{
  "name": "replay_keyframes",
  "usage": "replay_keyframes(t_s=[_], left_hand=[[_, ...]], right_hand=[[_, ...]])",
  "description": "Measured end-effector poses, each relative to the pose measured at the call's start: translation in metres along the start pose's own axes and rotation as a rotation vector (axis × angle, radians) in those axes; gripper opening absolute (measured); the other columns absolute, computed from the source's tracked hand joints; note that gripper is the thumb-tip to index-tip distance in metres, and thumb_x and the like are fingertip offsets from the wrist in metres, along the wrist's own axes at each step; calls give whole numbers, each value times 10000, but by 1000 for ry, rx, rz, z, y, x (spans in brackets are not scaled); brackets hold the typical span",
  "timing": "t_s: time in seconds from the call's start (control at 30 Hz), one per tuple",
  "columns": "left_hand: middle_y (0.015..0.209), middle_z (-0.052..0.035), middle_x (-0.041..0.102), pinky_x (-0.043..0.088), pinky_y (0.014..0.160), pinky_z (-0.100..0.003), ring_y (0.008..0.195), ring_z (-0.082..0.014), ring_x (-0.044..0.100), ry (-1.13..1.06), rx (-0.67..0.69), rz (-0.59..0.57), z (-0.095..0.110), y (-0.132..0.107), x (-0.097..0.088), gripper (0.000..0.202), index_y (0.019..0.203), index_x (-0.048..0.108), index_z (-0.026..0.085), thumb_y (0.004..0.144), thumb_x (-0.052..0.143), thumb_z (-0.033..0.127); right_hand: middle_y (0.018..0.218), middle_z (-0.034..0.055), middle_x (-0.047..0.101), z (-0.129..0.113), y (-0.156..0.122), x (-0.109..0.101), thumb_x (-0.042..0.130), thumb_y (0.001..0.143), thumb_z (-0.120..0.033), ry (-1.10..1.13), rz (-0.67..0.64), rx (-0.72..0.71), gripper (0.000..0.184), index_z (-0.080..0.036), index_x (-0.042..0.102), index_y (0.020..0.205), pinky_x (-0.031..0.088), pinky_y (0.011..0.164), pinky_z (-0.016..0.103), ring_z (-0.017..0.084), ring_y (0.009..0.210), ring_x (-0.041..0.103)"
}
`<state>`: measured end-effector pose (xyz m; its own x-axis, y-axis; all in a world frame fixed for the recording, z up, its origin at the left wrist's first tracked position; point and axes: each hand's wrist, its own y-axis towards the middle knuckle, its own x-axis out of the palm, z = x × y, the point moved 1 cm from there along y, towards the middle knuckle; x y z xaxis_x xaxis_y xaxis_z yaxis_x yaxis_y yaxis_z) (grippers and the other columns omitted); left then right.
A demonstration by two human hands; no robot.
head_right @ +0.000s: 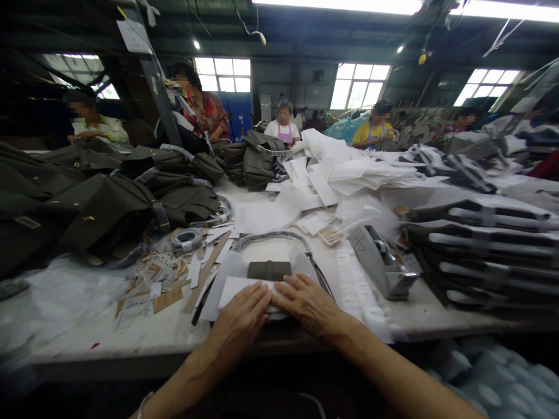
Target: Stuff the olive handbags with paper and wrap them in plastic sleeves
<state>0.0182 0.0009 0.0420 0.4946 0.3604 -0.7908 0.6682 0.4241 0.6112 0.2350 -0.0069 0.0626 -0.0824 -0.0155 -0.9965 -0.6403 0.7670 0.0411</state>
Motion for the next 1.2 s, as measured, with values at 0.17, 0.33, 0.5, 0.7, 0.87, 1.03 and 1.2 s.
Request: replay_keyframes(t_s=[0.17,0.33,0.5,0.7,0.87,1.03,1.2], left_hand=[[1235,-171,666,561,935,-413,1139,-253,643,4,-10,-54,-14,-13,25,346,1302,516,87,990,382,152],[1175,-137,675,563,900,-397,1049,-244,653,-26,-88,-104,-6,-11,17,327,1272,525,113,960,430,92],[1044,-82,686,566,778,-408,886,-251,643,-37,-113,-225,-3,-5,11,277,1162,580,155,893,561,92],[1302,-127,619,516,977,-402,1171,-257,596,-51,-31,-121,-3,-4,17,404,1272,521,123,885,431,51],[1347,-152,600,505,1039,-398,1234,-254,579,-97,-1,-135,-6,-10,24,504,1322,475,100,818,499,80],[1361,-116,604,540,987,-356,1193,-235,612,-46,30,-95,-13,-17,32,679,1430,386,156,768,519,80],[1367,-112,604,544,950,-335,1165,-240,625,5,95,-3,-18,-18,42,538,1418,430,150,885,481,205]], right_hand=[[1468,90,524,-16,2,-28,507,847,-84,190,-113,143,603,-266,514,1422,232,1179,571,301,1383,438],[1513,174,438,-36,11,-26,555,931,-359,238,-31,281,594,-120,450,1465,209,1199,564,323,1422,376],[1533,221,378,-44,14,17,667,860,-399,79,14,255,764,-44,395,1479,247,1190,577,354,1432,347],[1469,193,487,-49,11,50,470,918,-102,-196,232,255,530,-49,443,1444,368,1132,535,309,1363,463],[1472,174,495,-44,10,34,512,927,-208,-130,171,237,528,-60,467,1432,343,1158,499,295,1365,460],[1479,177,488,-39,1,15,550,929,-322,-40,129,281,584,-68,454,1446,202,1224,474,289,1403,403],[1515,166,447,-32,-6,34,535,928,-415,73,195,228,659,-91,384,1483,162,1233,458,286,1432,347]])
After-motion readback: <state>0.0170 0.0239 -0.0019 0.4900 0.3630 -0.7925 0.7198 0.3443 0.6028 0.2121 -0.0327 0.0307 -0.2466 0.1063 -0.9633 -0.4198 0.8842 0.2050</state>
